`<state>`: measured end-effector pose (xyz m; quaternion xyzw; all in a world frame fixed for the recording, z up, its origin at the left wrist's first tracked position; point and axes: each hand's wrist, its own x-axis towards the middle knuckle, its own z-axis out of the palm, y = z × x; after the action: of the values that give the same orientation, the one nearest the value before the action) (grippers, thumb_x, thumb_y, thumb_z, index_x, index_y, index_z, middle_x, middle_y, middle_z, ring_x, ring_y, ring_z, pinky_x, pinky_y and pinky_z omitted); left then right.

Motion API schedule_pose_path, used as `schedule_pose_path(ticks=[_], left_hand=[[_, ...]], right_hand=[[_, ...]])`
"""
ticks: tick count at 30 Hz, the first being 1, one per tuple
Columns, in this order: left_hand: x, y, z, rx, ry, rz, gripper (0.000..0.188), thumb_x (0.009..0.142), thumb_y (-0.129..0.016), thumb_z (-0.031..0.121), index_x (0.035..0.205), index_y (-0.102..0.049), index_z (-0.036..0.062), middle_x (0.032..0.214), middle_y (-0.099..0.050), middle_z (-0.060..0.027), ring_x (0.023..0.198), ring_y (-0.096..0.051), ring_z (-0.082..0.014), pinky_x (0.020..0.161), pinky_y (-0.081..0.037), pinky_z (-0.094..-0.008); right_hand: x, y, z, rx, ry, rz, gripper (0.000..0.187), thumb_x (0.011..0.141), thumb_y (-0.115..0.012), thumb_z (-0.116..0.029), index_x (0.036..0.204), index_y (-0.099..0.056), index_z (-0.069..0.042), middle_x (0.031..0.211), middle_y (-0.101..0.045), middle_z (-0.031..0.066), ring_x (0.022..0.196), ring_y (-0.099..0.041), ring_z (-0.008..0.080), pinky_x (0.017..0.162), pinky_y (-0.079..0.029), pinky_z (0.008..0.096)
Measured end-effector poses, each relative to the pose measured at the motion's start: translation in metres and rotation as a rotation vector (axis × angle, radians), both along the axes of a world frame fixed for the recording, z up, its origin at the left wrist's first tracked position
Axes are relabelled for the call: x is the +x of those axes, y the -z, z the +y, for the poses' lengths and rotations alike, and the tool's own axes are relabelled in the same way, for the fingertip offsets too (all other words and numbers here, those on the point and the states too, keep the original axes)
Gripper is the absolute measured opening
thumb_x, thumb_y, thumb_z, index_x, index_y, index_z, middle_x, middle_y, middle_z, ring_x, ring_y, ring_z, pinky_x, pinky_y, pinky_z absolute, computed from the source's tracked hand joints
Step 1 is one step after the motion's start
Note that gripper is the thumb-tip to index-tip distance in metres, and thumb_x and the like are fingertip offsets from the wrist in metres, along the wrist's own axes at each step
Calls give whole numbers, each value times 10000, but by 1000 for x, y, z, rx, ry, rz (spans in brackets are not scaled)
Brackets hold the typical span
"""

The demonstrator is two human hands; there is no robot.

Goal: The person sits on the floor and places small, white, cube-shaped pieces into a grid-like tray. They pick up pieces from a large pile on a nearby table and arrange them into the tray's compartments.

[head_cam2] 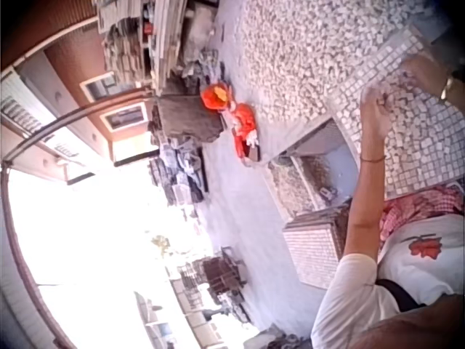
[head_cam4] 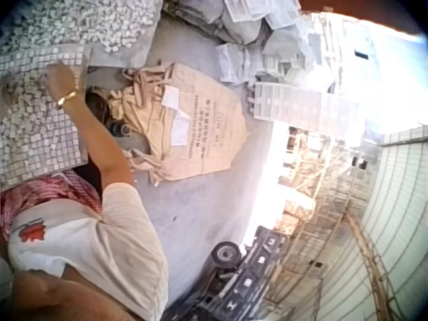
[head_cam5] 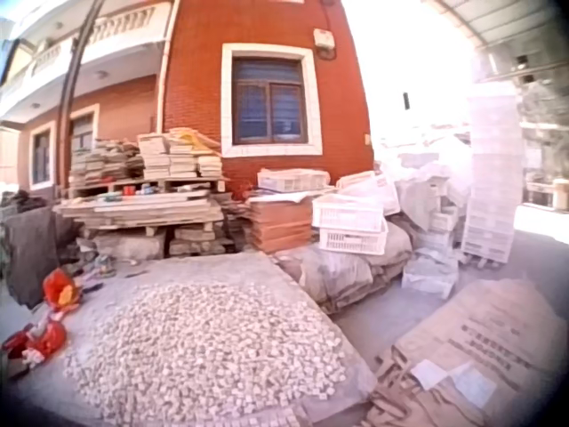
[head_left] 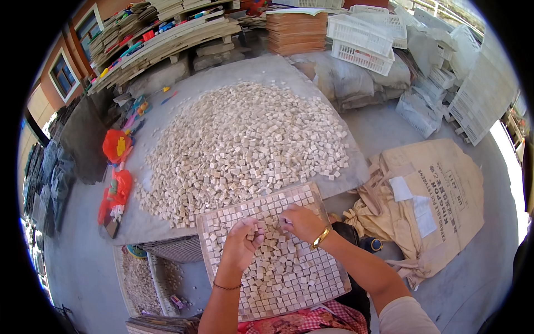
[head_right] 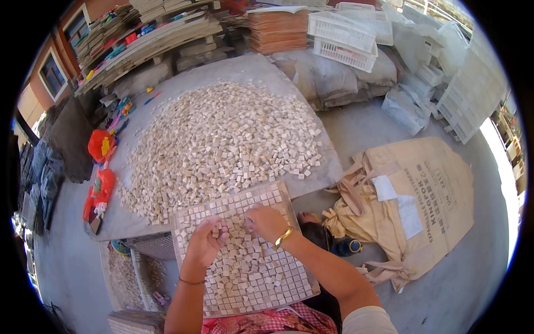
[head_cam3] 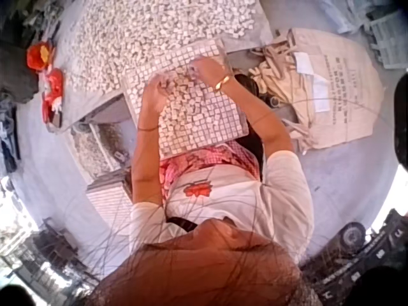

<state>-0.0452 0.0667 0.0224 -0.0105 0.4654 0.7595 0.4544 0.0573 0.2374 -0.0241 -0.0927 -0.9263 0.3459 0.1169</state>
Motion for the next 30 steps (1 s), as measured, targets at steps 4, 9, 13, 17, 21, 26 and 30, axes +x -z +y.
schedule_pose_path(ticks=[4, 9, 13, 17, 21, 26, 30], left_hand=[[-6, 19, 3, -201, 155, 503, 75, 814, -598, 66, 884, -596, 39, 787, -561, -12, 661, -498, -105, 592, -419, -223], [-1, 29, 25, -437, 272, 1504, 158, 708, -639, 9, 861, -636, 47, 763, -537, -103, 720, -535, -260, 647, -439, -349], [3, 32, 35, -481, 321, 1590, 165, 688, -649, 10, 848, -620, 39, 797, -541, -149, 798, -536, -349, 699, -440, -416], [6, 31, 39, -502, 347, 1576, 121, 712, -622, 12, 813, -557, 10, 832, -526, -150, 815, -538, -314, 712, -456, -396], [-3, 8, 27, -537, 282, 1024, 58, 770, -540, -16, 803, -525, 29, 850, -534, -75, 747, -540, -153, 679, -461, -262], [-25, 10, 23, 41, 90, 107, 45, 823, -551, 37, 867, -540, 33, 815, -525, -10, 701, -524, -113, 668, -460, -233], [-24, -1, 30, -289, 293, 629, 61, 812, -578, 64, 845, -603, 19, 779, -547, -24, 706, -545, -143, 648, -458, -266]], right_hand=[[-2, -9, -5, -26, -3, -11, 116, 732, -652, -110, 774, -555, -62, 813, -545, 106, 789, -550, 304, 690, -448, 387], [2, -8, 3, -186, 3, 49, 117, 744, -668, -120, 788, -586, -49, 768, -584, 94, 725, -571, 241, 659, -453, 341], [19, -24, 20, -604, 131, -35, 129, 758, -674, -144, 794, -616, -35, 752, -626, 86, 687, -582, 177, 657, -458, 306], [20, -16, 18, -368, 127, 32, 135, 758, -666, -128, 833, -618, -27, 767, -626, 99, 699, -594, 213, 657, -461, 319], [4, -9, 0, -63, 61, 51, 163, 744, -669, -157, 843, -612, -42, 781, -620, 123, 751, -591, 305, 682, -465, 375], [-2, -7, -6, 17, 76, -37, 122, 722, -644, -89, 818, -586, -40, 784, -581, 137, 746, -575, 323, 690, -460, 399], [1, -5, 0, -133, 27, 43, 85, 766, -634, -100, 805, -574, -54, 797, -582, 91, 718, -573, 255, 663, -462, 356]])
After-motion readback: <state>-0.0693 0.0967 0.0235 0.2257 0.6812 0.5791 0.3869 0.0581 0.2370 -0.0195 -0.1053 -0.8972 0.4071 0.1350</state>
